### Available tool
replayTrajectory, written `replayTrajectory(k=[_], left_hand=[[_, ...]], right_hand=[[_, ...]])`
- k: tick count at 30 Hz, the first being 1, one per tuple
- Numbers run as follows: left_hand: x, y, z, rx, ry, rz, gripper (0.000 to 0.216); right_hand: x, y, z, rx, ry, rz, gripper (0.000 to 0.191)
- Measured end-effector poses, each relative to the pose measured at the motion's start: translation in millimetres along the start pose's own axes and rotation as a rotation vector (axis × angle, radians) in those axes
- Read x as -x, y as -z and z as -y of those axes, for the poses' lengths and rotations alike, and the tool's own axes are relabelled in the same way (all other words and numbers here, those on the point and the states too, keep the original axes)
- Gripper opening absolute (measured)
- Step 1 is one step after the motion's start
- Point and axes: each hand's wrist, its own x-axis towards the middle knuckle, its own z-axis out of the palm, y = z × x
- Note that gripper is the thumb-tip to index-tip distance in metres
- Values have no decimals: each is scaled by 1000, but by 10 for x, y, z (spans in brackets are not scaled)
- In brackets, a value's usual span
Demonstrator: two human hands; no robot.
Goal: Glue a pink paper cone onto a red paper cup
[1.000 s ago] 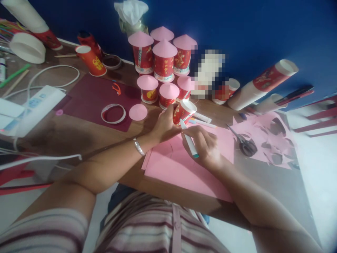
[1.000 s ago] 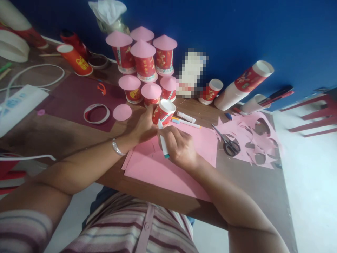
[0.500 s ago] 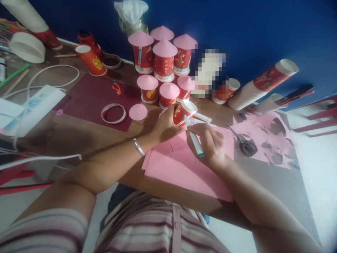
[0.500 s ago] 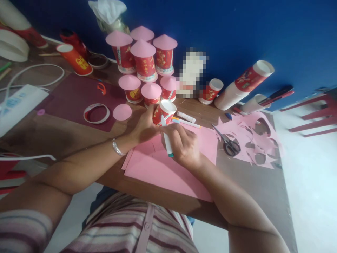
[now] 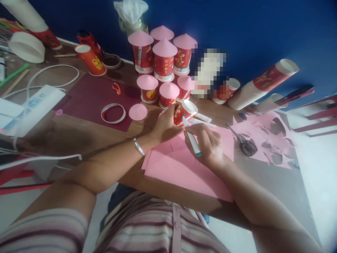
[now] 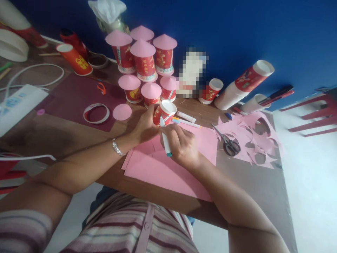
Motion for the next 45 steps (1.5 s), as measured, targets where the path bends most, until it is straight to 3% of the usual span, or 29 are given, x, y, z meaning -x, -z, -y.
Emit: replayTrajectory(k=[9, 13, 16, 22, 31, 45], left_hand=[[-11, 5, 8, 100, 67, -11, 49], [-57, 1, 125, 368, 137, 21, 64], [-82, 13, 171, 611, 188, 88, 65], [-83, 35, 165, 816, 197, 166, 57], [-93, 41, 181, 811, 164, 215, 51], [-71, 41, 150, 825, 210, 207, 60]], right_hand=[[8, 16, 16, -7, 47, -14, 26], [33, 27, -21, -7, 47, -21, 24], [20, 53, -55, 20, 36, -50, 25], [-19, 111, -86, 23, -10, -73, 28], [-3, 106, -100, -12, -23, -50, 28], [-9, 124, -103, -17, -25, -34, 26]])
